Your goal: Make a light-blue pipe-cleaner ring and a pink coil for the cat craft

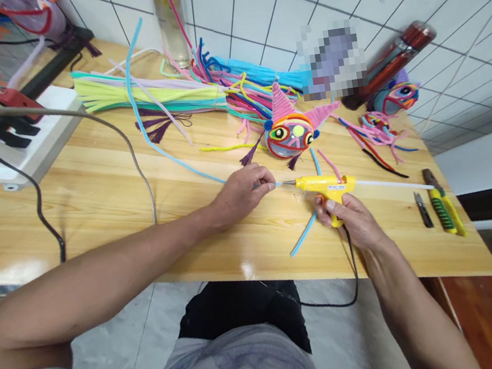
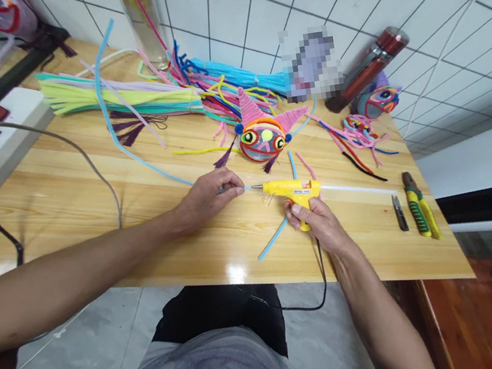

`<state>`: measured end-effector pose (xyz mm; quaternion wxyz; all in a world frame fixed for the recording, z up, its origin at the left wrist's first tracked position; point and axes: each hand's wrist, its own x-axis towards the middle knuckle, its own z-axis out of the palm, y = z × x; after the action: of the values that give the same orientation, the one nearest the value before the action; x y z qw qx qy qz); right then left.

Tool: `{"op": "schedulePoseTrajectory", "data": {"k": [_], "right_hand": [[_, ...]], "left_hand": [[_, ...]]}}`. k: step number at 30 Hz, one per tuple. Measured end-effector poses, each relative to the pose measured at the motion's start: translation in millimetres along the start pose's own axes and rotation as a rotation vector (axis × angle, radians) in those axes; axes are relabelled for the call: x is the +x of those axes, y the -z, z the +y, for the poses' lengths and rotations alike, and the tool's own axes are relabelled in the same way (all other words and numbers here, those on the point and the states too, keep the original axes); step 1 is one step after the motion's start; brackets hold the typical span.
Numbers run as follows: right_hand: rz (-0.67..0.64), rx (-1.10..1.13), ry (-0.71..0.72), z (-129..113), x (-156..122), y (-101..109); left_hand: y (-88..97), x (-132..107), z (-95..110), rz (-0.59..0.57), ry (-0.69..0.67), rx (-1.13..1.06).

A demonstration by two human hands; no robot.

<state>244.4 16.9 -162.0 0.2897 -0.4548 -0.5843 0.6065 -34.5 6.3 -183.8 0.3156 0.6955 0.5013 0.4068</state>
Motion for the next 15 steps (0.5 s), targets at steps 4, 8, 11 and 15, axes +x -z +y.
{"op": "schedulePoseTrajectory", "data": {"k": [4, 8, 11, 15], "right_hand": [[0.028, 0.051, -0.004, -1.4, -0.7, -1.7], [0.068, 0.083, 0.035, -15.6, -9.2, -4.0], [0.120, 0.088, 0.105, -29.6, -19.5, 4.3], [0.333, 0.070, 0.192, -30.3, -31.3, 40.6]], "left_hand": [[-1.4, -0.2, -2.5, -0.009, -0.023, -0.002], [-1.4, -0.7, -4.1, -0.013, -0.042, -0.006], [-0.7, -0.7, -4.5, -0.001, -0.034, 0.009], [-1.5, -0.2, -6.1, 0.006, -0.039, 0.011]]}}
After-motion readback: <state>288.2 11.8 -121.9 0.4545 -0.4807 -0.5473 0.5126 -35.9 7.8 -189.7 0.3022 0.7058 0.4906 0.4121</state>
